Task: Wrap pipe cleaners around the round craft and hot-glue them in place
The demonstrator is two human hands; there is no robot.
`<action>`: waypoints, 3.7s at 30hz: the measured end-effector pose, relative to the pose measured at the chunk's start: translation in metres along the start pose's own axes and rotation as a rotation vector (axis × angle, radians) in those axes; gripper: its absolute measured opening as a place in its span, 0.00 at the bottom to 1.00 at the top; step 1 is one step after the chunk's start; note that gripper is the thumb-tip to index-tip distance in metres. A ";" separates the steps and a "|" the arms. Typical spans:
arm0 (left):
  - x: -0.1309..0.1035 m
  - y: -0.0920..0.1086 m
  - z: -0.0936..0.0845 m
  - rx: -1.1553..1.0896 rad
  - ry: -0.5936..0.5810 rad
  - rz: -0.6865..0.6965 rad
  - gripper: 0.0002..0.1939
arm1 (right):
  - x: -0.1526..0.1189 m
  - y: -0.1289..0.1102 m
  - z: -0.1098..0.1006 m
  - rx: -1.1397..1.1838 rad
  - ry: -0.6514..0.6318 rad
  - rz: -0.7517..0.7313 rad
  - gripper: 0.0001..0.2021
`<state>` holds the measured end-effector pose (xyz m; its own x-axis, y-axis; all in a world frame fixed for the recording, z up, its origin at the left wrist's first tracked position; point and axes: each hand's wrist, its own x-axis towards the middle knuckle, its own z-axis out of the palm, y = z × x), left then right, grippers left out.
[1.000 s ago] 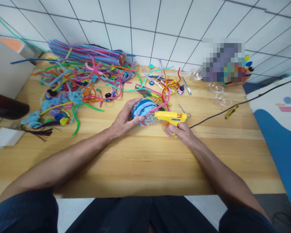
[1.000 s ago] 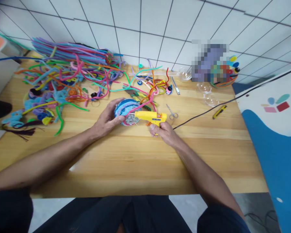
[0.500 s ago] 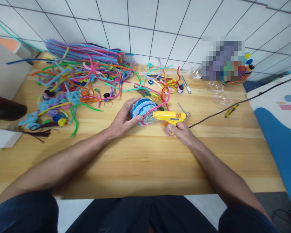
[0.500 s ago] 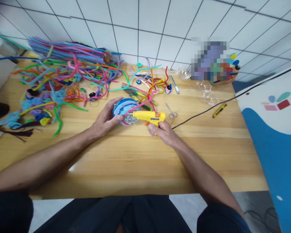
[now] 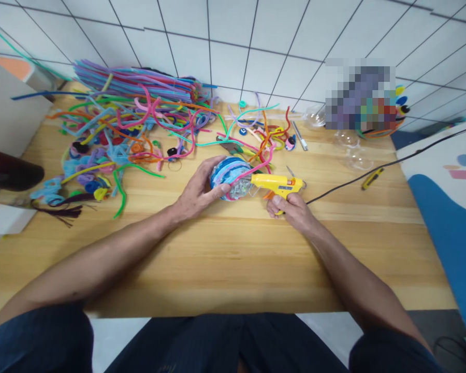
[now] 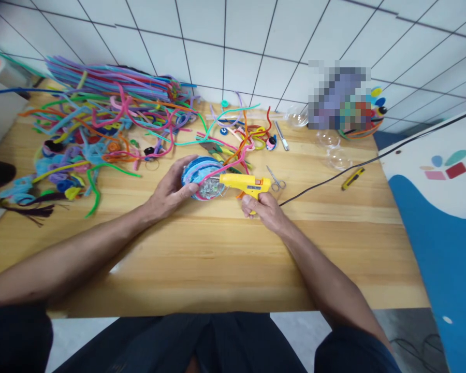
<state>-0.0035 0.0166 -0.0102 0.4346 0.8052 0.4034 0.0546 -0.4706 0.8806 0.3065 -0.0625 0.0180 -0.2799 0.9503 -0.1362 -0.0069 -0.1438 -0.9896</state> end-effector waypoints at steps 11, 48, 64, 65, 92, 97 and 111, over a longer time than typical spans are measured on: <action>-0.004 -0.001 -0.001 0.028 0.040 -0.065 0.40 | 0.001 0.001 -0.001 0.029 0.007 0.018 0.33; -0.003 -0.002 -0.003 0.012 -0.003 -0.067 0.40 | 0.000 -0.002 -0.003 0.021 -0.004 0.015 0.33; -0.001 0.002 -0.001 0.002 -0.006 -0.067 0.40 | -0.001 0.002 -0.004 -0.010 0.002 0.038 0.33; -0.002 0.001 -0.002 0.003 -0.005 -0.074 0.40 | -0.001 0.001 -0.004 -0.012 0.004 0.038 0.33; -0.002 -0.002 -0.002 -0.006 0.000 -0.074 0.40 | -0.002 0.001 -0.007 -0.057 0.030 0.015 0.33; -0.002 -0.004 -0.002 -0.014 -0.001 -0.075 0.40 | -0.002 -0.001 -0.006 -0.074 0.037 0.015 0.34; -0.002 -0.002 -0.003 0.002 -0.003 -0.085 0.41 | -0.002 -0.003 -0.007 -0.062 0.039 0.019 0.33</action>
<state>-0.0068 0.0165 -0.0122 0.4308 0.8412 0.3267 0.0929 -0.4014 0.9112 0.3140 -0.0621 0.0208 -0.2418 0.9577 -0.1559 0.0579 -0.1461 -0.9876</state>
